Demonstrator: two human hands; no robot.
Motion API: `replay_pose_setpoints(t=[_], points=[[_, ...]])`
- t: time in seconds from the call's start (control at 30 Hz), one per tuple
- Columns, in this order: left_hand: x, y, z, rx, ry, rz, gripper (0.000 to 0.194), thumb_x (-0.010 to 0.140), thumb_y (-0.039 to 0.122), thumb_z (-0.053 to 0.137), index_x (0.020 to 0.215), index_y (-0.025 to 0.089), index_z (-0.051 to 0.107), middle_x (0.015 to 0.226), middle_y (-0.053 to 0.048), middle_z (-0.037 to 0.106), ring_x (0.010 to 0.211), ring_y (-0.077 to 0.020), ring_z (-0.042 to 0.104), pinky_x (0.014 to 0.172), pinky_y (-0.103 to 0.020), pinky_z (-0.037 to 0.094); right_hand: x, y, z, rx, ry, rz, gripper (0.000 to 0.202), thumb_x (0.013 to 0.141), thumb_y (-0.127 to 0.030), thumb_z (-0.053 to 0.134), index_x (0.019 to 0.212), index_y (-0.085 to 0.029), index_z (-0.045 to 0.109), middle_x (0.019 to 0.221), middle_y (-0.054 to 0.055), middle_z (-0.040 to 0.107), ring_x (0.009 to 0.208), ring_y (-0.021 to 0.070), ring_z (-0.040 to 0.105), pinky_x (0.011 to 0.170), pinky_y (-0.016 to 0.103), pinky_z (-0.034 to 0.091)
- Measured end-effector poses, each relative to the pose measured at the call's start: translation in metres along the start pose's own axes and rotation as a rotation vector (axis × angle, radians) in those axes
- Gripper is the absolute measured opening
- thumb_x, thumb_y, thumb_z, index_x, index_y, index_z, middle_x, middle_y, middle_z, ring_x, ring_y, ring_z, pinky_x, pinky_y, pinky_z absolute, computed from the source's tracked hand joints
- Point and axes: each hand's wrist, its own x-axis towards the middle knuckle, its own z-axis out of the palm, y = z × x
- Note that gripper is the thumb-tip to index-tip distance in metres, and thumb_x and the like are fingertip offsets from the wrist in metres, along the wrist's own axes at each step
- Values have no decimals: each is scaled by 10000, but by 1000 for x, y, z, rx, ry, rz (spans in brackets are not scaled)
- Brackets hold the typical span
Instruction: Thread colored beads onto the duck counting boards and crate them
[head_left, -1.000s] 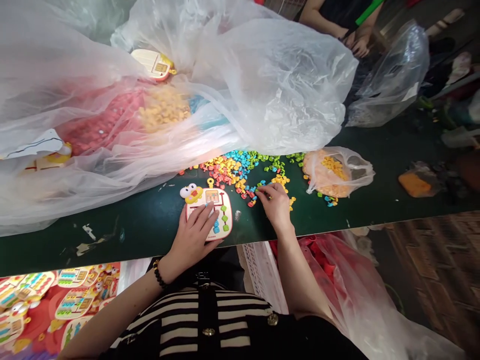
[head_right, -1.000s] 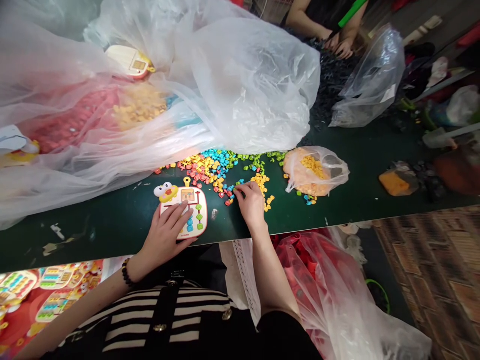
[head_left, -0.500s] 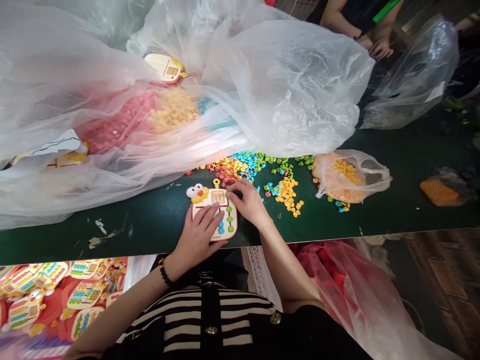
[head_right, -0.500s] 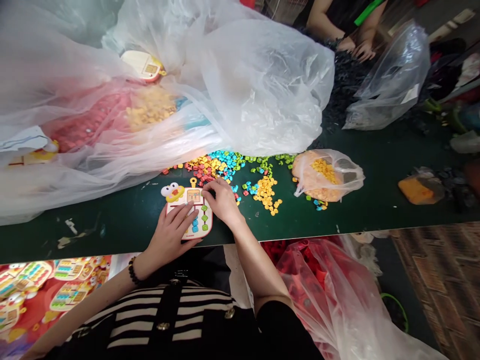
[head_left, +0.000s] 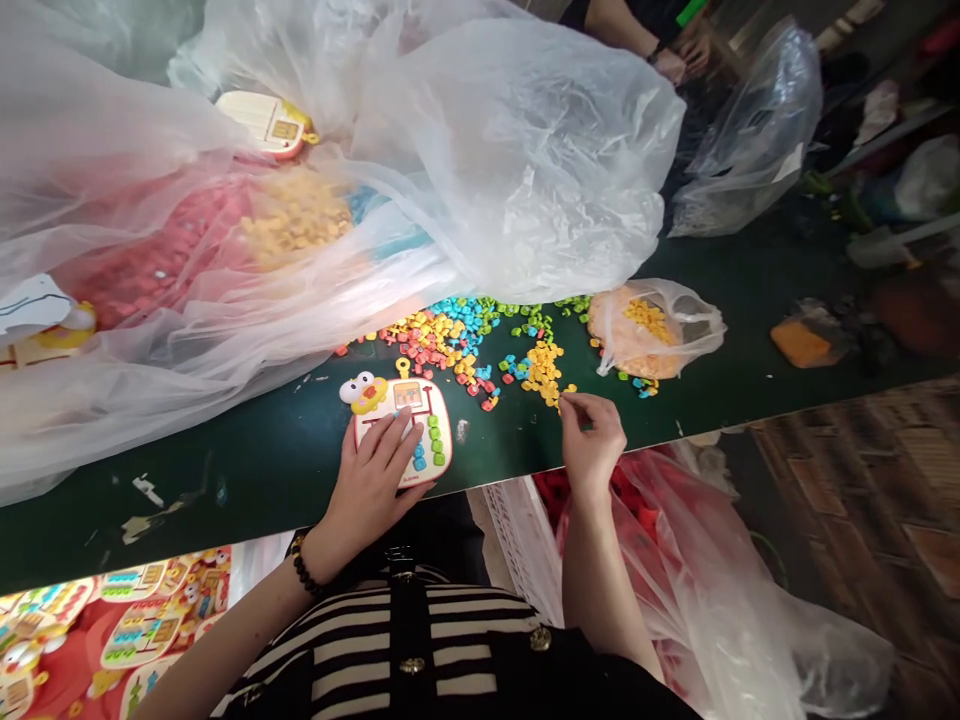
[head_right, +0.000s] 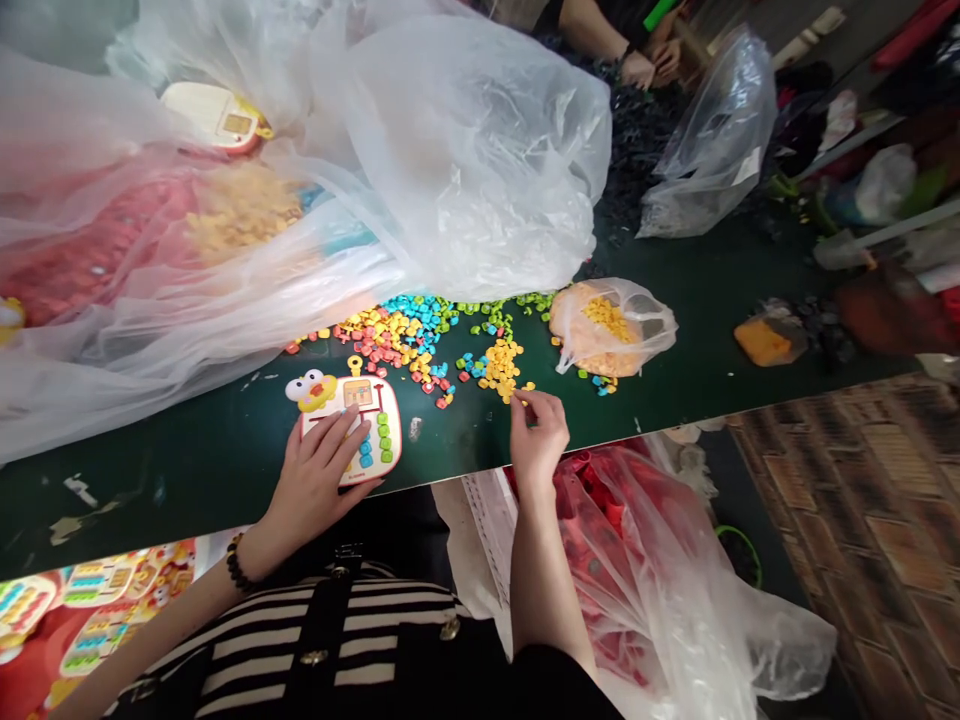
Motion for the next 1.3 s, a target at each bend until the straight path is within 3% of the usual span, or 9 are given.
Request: replay_pose_setpoints(t=[0.17,0.33,0.47,0.6,0.73,0.87,1.0,1.3], points=[[0,0,1,-3,7,3,564,857,399,576,1371,192,464,1410,-149,497,1248,-320,476,1098,-555,247,-3,31,-4,-81,-95,39,212,830,-366,592,832,-208,734,835,72,658,697,200,602,655,358,516],[0,0,0,10,13,6,529,864,420,565,1329,175,503,1406,-150,501,1239,-318,478,1092,-556,254,-4,29,12,-177,-117,-23,222,849,-336,549,806,-194,714,842,88,634,729,213,609,689,375,519],[0,0,-1,9,-1,-3,547,850,426,585,1335,187,501,1412,-145,496,1232,-316,481,1091,-556,260,-1,21,12,-159,-82,-51,216,872,-331,507,792,-204,662,883,105,635,836,236,623,742,389,517],[0,-1,-1,6,-6,-7,572,842,438,595,1350,199,489,1412,-148,495,1244,-312,475,1099,-550,254,-3,-1,11,217,-88,132,221,898,-415,497,869,-212,578,877,66,664,753,186,645,660,332,529],[1,0,-1,7,-7,-7,565,851,426,581,1356,194,482,1415,-149,491,1250,-316,466,1095,-557,256,-10,-32,27,673,-357,350,267,840,-491,588,872,-228,560,734,-3,657,591,131,621,551,268,511],[1,0,-1,10,-13,4,551,860,414,568,1354,183,482,1420,-147,486,1250,-312,465,1096,-558,255,-15,-58,48,899,-608,456,310,738,-473,713,893,-226,611,744,-8,661,592,120,612,561,268,516],[1,0,-2,3,12,8,526,879,426,541,1339,176,492,1419,-140,490,1247,-300,464,1104,-552,243,-13,-74,66,942,-699,431,309,696,-424,760,890,-224,625,713,-30,639,616,113,608,591,252,514],[2,-2,-2,-22,6,13,541,875,436,548,1339,165,490,1412,-134,498,1275,-294,440,1115,-548,235,-6,-81,85,768,-675,193,162,772,-363,694,878,-241,705,919,13,678,800,150,629,743,298,525]])
